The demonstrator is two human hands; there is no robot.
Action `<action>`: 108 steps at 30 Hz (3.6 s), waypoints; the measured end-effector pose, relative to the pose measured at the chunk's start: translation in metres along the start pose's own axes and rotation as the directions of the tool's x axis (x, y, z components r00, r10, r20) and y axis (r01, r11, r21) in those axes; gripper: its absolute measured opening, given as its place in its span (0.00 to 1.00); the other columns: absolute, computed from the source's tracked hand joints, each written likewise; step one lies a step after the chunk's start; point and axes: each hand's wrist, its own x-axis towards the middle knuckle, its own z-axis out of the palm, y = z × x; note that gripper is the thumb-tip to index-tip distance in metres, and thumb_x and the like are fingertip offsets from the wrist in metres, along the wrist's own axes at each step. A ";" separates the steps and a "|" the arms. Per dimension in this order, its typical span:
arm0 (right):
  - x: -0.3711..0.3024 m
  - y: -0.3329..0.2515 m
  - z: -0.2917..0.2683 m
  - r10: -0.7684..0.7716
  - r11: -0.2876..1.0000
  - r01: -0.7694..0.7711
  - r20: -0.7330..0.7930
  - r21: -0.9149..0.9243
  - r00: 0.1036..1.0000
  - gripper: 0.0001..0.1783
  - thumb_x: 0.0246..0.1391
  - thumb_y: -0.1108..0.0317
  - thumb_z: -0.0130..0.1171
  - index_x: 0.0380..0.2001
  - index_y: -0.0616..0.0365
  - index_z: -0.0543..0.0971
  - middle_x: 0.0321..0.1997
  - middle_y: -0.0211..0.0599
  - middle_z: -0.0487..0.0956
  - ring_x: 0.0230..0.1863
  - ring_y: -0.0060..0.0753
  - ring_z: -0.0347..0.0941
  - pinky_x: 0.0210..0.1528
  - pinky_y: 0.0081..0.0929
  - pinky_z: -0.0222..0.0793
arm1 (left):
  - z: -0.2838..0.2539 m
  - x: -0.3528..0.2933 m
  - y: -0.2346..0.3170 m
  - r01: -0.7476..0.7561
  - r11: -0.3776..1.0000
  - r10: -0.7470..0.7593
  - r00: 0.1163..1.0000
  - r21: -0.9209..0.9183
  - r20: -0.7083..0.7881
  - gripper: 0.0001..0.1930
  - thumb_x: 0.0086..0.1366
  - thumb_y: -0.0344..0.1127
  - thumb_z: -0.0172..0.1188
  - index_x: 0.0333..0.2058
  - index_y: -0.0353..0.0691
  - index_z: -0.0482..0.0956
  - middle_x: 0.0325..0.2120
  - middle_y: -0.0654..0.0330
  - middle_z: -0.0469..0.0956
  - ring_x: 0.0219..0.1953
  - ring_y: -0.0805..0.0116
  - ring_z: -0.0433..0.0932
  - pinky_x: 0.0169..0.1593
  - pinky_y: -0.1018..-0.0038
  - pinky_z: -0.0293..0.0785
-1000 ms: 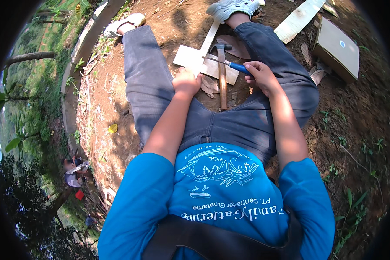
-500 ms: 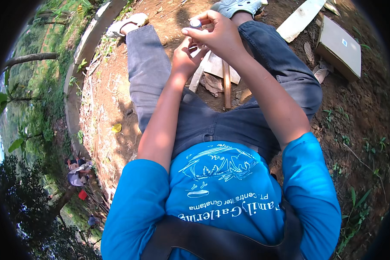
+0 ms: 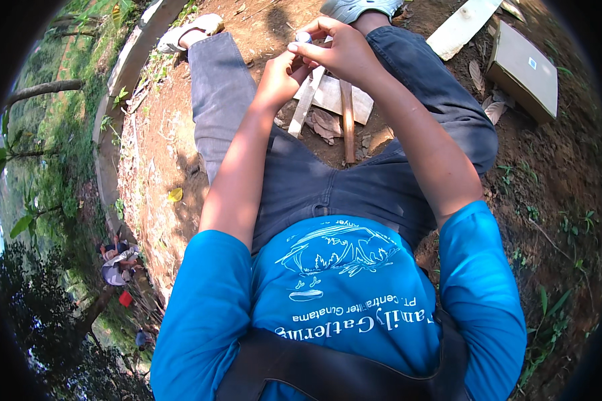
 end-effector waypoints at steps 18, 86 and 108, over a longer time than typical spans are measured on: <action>0.000 -0.001 -0.002 -0.020 1.000 0.019 0.052 0.014 0.998 0.22 0.48 0.49 0.72 0.39 0.55 0.84 0.36 0.35 0.85 0.36 0.28 0.83 0.38 0.27 0.78 | 0.004 -0.004 0.000 -0.054 0.998 0.053 0.998 -0.016 -0.046 0.08 0.64 0.26 0.60 0.42 0.38 0.82 0.35 0.60 0.86 0.40 0.74 0.83 0.47 0.74 0.78; -0.122 -0.098 -0.071 -0.314 0.827 0.256 -0.034 -0.500 0.949 0.16 0.66 0.66 0.51 0.53 0.61 0.70 0.34 0.42 0.79 0.37 0.40 0.79 0.41 0.39 0.71 | 0.022 -0.001 -0.005 -0.231 0.966 0.239 0.969 0.119 -0.058 0.12 0.64 0.39 0.63 0.41 0.40 0.76 0.30 0.46 0.80 0.32 0.45 0.78 0.39 0.62 0.74; -0.125 -0.107 -0.068 -0.315 0.930 0.232 -0.292 -0.285 0.903 0.11 0.68 0.65 0.48 0.47 0.62 0.69 0.25 0.33 0.73 0.25 0.25 0.71 0.29 0.29 0.69 | 0.017 0.002 -0.006 -0.266 0.961 0.272 0.959 0.077 -0.075 0.12 0.62 0.37 0.66 0.39 0.39 0.77 0.29 0.46 0.80 0.31 0.47 0.79 0.38 0.61 0.74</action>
